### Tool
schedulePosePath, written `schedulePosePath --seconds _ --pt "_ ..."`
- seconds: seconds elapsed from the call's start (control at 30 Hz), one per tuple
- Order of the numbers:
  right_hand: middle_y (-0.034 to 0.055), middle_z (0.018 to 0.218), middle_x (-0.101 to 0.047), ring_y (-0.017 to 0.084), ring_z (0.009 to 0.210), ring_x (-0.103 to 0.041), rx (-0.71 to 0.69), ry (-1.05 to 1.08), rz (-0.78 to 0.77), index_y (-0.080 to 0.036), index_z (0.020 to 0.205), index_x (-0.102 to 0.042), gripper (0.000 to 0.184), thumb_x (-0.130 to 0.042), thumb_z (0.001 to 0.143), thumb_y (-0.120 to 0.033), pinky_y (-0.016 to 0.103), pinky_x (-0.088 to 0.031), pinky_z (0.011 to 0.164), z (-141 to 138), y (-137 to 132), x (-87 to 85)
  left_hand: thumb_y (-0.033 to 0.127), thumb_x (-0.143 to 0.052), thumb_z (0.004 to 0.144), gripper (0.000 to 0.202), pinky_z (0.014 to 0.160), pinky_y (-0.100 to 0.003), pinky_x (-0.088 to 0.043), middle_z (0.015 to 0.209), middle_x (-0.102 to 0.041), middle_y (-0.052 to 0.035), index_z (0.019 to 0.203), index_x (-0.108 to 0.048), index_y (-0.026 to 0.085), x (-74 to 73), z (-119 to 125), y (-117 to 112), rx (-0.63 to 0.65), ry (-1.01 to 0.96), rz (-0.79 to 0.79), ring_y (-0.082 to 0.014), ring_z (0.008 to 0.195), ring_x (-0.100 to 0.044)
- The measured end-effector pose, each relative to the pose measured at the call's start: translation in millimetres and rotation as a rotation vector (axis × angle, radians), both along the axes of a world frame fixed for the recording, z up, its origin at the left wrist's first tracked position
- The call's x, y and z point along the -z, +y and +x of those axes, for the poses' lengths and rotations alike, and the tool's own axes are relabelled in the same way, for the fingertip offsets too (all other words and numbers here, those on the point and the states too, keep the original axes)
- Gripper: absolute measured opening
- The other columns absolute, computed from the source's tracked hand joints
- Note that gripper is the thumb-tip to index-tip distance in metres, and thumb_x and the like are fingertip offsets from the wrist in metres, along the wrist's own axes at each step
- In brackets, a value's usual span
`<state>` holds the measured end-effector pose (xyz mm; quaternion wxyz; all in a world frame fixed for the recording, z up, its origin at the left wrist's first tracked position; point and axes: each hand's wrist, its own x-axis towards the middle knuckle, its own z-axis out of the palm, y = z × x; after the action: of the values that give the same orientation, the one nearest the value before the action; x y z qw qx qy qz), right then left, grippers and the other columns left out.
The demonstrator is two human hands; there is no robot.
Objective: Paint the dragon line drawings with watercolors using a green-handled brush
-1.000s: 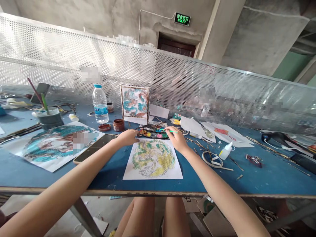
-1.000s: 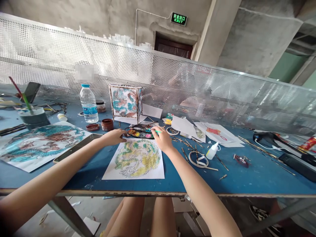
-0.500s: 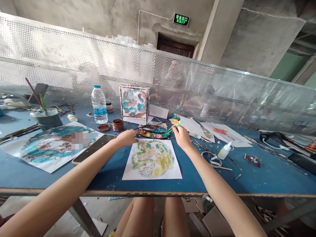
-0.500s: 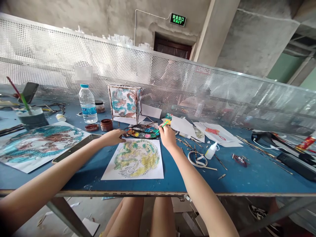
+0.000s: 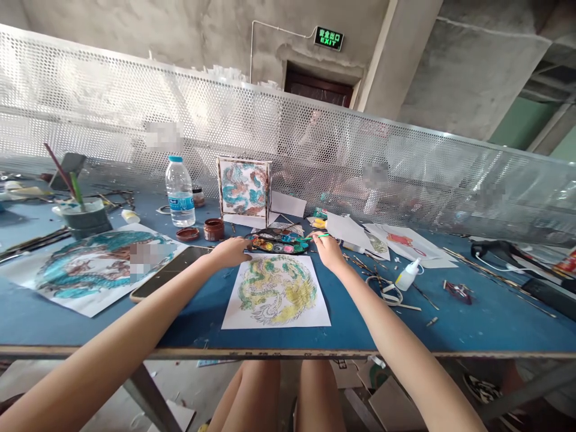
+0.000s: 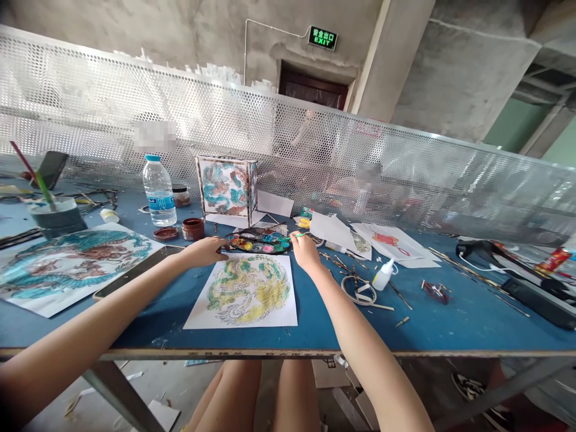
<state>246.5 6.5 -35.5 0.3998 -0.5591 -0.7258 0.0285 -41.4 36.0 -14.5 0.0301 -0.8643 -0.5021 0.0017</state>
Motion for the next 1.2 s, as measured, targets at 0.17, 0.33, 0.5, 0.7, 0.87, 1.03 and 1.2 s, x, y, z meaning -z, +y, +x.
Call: schedulePosePath --seconds 0.17,0.33,0.5,0.7,0.87,1.03,1.2 --pt "0.0091 0.085 -0.068 0.020 0.081 -0.063 0.000 0.073 0.042 -0.016 0.093 -0.061 0.033 -0.032 0.091 -0.031 0.031 -0.045 0.072 6.6 3.9 1.6 0.036 -0.049 0.077 0.041 0.078 -0.030 -0.046 0.108 -0.061 -0.0132 0.110 -0.057 0.014 0.0 0.0 -0.6 0.013 0.001 0.002 -0.0265 0.096 -0.059" --pt "0.0094 0.082 -0.066 0.021 0.081 -0.061 -0.009 0.075 0.028 -0.016 0.089 -0.059 0.030 -0.033 0.090 -0.031 0.033 -0.044 0.074 2.9 -1.9 -3.9 0.036 -0.049 0.077 0.040 0.079 -0.030 -0.046 0.109 -0.061 -0.0123 0.110 -0.058 0.016 -1.0 0.5 -1.0 0.008 -0.010 -0.010 -0.0265 0.098 -0.058" --pt "0.0049 0.077 -0.058 0.017 0.073 -0.057 -0.180 0.300 0.200 -0.018 0.089 -0.054 0.032 -0.030 0.093 -0.038 0.028 -0.043 0.067 -19.5 -32.5 -23.7 0.038 -0.050 0.078 0.044 0.079 -0.029 -0.045 0.110 -0.060 -0.0126 0.115 -0.055 0.016 -1.1 1.4 -1.6 -0.032 0.011 -0.015 -0.0259 0.099 -0.057" --pt "-0.0003 0.063 -0.042 0.012 0.053 -0.039 -0.459 0.305 0.253 -0.020 0.073 -0.046 0.033 -0.029 0.094 -0.038 0.026 -0.036 0.055 -55.5 -75.2 -32.9 0.036 -0.051 0.077 0.041 0.078 -0.031 -0.046 0.108 -0.060 -0.0126 0.111 -0.057 0.016 -0.7 1.8 -2.5 -0.021 -0.014 -0.024 -0.0261 0.097 -0.057" --pt "0.0008 0.067 -0.043 0.012 0.057 -0.041 -0.689 0.200 0.254 -0.020 0.074 -0.045 0.028 -0.028 0.094 -0.031 0.027 -0.037 0.058 -70.8 -83.9 -26.9 0.037 -0.051 0.076 0.041 0.077 -0.030 -0.046 0.108 -0.060 -0.0121 0.111 -0.057 0.017 0.9 2.1 -1.3 -0.032 -0.013 -0.015 -0.0268 0.099 -0.057" --pt "0.0023 0.070 -0.047 0.015 0.063 -0.045 -0.709 0.076 0.278 -0.021 0.078 -0.044 0.027 -0.026 0.095 -0.032 0.030 -0.039 0.066 -73.8 -82.3 -24.1 0.035 -0.050 0.077 0.038 0.078 -0.032 -0.046 0.105 -0.062 -0.0121 0.110 -0.057 0.016 2.3 3.2 -0.4 -0.022 -0.016 0.005 -0.0267 0.098 -0.057" --pt "0.0027 0.071 -0.049 0.015 0.066 -0.047 -0.752 -0.017 0.257 -0.021 0.079 -0.043 0.027 -0.025 0.095 -0.032 0.031 -0.041 0.068 -79.2 -85.1 -22.6 0.035 -0.051 0.077 0.037 0.077 -0.033 -0.046 0.102 -0.063 -0.0118 0.108 -0.058 0.017 4.1 2.6 1.8 -0.010 -0.018 0.025 -0.0271 0.095 -0.059"
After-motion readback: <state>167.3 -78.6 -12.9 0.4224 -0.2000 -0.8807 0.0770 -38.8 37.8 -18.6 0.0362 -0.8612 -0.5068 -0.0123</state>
